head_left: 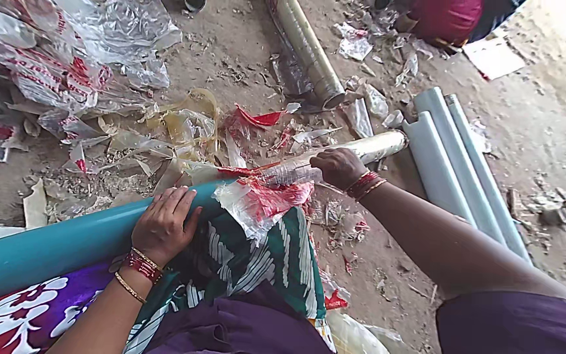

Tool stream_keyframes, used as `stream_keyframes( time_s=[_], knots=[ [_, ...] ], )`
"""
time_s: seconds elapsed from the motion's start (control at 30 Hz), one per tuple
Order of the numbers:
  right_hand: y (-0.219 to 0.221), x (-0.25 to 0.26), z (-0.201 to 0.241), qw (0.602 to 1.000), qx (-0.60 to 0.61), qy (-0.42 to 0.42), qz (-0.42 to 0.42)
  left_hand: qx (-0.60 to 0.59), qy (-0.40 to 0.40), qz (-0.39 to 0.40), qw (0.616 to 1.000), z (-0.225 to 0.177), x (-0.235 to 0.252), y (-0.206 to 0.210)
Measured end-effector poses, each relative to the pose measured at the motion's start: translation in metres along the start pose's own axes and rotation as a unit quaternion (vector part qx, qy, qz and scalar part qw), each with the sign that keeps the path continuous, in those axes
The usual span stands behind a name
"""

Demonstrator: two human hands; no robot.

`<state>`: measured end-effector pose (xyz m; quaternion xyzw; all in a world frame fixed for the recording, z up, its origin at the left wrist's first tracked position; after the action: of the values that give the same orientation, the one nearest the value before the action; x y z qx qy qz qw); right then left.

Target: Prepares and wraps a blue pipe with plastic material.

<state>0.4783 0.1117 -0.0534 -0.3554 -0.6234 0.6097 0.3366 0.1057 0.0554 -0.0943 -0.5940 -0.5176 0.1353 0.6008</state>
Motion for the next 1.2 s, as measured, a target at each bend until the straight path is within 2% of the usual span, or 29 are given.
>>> stream_keyframes(
  time_s=[0.03,0.1,0.13,0.17,0.2,0.23,0.3,0.4,0.43,0.5,0.63,0.7,0.8,0.83,0.87,0.93,1.0,1.1,1.2],
  knots=[
    [0.001,-0.012,-0.019,0.996,-0.038,0.057,0.063,-0.001,-0.001,-0.001,1.000,0.000,0.000,-0.001],
    [0.004,-0.045,-0.061,0.943,-0.132,0.198,0.233,0.002,-0.002,-0.006,1.000,-0.001,-0.001,0.000],
    [0.000,-0.059,-0.079,0.919,-0.152,0.256,0.260,0.009,-0.003,-0.013,1.000,-0.001,0.000,0.001],
    [-0.010,-0.066,-0.089,0.918,-0.141,0.294,0.227,0.018,-0.005,-0.018,1.000,-0.001,-0.001,0.001],
    [-0.021,-0.061,-0.089,0.936,-0.114,0.295,0.156,0.026,-0.007,-0.023,0.999,-0.001,-0.001,0.001],
    [-0.029,-0.051,-0.078,0.955,-0.085,0.264,0.100,0.029,-0.008,-0.021,0.999,-0.002,-0.001,0.002],
    [-0.032,-0.019,-0.034,0.990,-0.024,0.140,0.020,0.026,-0.007,-0.010,1.000,-0.004,-0.001,0.004],
    [-0.026,0.035,0.041,0.994,0.038,-0.069,-0.077,0.024,-0.003,-0.003,1.000,-0.001,-0.001,0.002],
    [-0.022,0.044,0.057,0.989,0.049,-0.106,-0.092,0.022,-0.002,0.000,1.000,-0.001,-0.002,0.001],
    [-0.011,0.044,0.060,0.987,0.053,-0.120,-0.092,0.019,0.001,0.006,1.000,0.001,-0.003,0.001],
    [-0.001,0.005,-0.002,0.999,0.001,-0.036,-0.020,0.021,0.003,0.001,1.000,0.001,-0.002,0.001],
    [0.001,-0.025,-0.039,0.995,-0.047,0.051,0.065,0.021,0.003,0.001,1.000,-0.001,-0.002,0.002],
    [0.003,-0.056,-0.078,0.937,-0.124,0.221,0.240,0.027,-0.002,-0.007,1.000,-0.002,-0.002,0.002],
    [0.000,-0.060,-0.081,0.939,-0.121,0.235,0.220,0.029,-0.003,-0.010,1.000,-0.002,-0.002,0.003],
    [-0.006,-0.055,-0.075,0.960,-0.100,0.218,0.146,0.030,-0.005,-0.014,0.999,-0.001,0.000,0.003],
    [-0.017,-0.030,-0.038,0.992,-0.036,0.121,0.002,0.033,-0.010,-0.012,0.999,-0.003,-0.002,0.004],
    [-0.023,0.003,0.017,0.997,0.016,0.002,-0.075,0.029,-0.008,-0.007,1.000,-0.004,-0.001,0.003],
    [-0.022,0.039,0.076,0.987,0.042,-0.120,-0.099,0.027,-0.003,-0.004,1.000,-0.001,-0.001,0.001],
    [-0.010,0.032,0.067,0.989,0.026,-0.115,-0.084,0.018,-0.002,0.008,1.000,0.000,-0.002,0.001]
  ],
)
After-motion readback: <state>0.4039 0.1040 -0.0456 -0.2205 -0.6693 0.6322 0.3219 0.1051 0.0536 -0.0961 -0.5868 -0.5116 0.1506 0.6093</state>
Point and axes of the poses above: each hand's wrist, its own x-axis towards the middle knuckle, its own y-axis out of the palm, z = x × y, the point moved 6 cm from there along x, towards the middle knuckle, and after that the axes turned 2 degrees about -z, right-handed, at the moved point
